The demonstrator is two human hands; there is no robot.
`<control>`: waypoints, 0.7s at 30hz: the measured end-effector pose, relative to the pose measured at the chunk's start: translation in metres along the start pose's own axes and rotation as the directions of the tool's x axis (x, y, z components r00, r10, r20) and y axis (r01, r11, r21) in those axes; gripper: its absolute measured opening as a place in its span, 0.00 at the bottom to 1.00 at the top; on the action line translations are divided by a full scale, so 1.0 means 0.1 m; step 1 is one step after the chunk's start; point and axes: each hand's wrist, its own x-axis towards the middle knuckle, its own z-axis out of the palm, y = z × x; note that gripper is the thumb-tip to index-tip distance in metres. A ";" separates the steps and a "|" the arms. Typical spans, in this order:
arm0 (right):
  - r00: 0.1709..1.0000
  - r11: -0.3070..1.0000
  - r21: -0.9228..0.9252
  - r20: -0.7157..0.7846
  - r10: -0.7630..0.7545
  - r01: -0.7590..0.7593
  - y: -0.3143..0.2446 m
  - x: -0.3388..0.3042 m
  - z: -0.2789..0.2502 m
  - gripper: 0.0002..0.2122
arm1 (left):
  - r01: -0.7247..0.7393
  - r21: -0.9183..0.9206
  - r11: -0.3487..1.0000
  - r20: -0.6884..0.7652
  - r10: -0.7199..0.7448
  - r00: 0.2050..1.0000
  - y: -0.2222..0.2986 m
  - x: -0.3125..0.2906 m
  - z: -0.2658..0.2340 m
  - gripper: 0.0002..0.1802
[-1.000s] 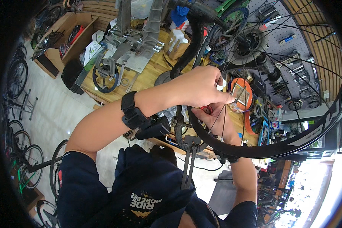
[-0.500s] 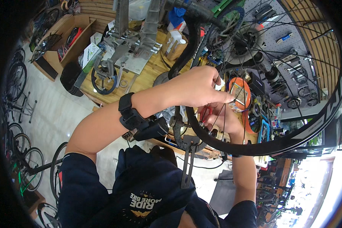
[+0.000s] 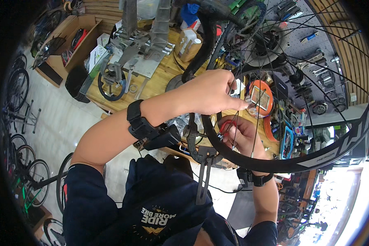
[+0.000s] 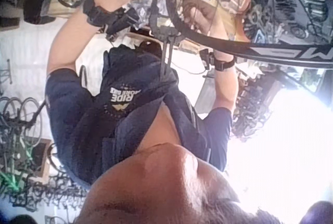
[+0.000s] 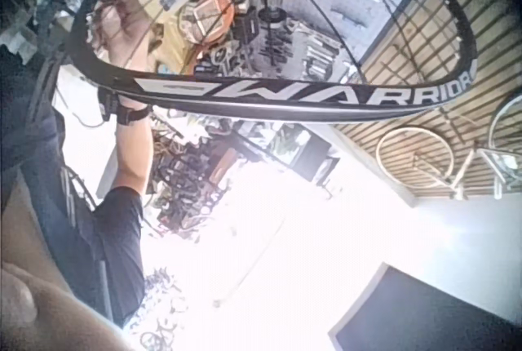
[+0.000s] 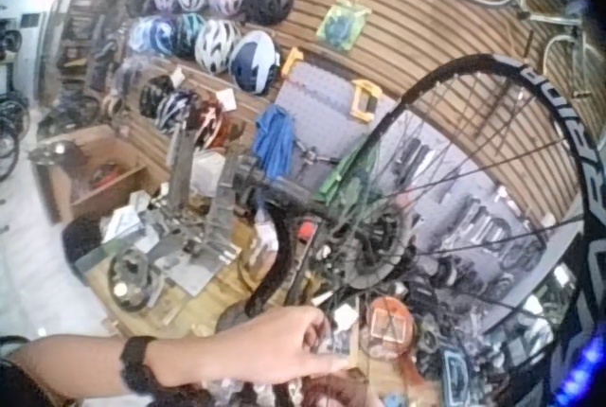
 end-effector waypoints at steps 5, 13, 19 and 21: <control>0.998 0.999 -0.030 -0.058 -0.027 0.025 -0.04 -0.03 -0.01 0.15 | -0.095 -0.025 0.995 -0.093 0.092 0.991 -0.07 0.01 0.07 0.28; 0.993 0.997 -0.081 -0.122 -0.010 0.000 -0.12 -0.07 0.08 0.15 | -0.095 -0.024 0.995 -0.110 0.092 0.990 -0.06 0.01 0.08 0.28; 0.976 0.940 -0.340 -0.190 -0.104 0.033 -0.01 -0.02 0.14 0.16 | -0.087 0.001 0.996 -0.117 0.086 0.989 -0.07 0.01 0.08 0.28; 0.985 0.938 -0.346 -0.147 -0.089 0.033 -0.04 -0.01 0.18 0.16 | -0.074 0.008 0.997 -0.117 0.074 0.990 -0.08 0.01 0.07 0.27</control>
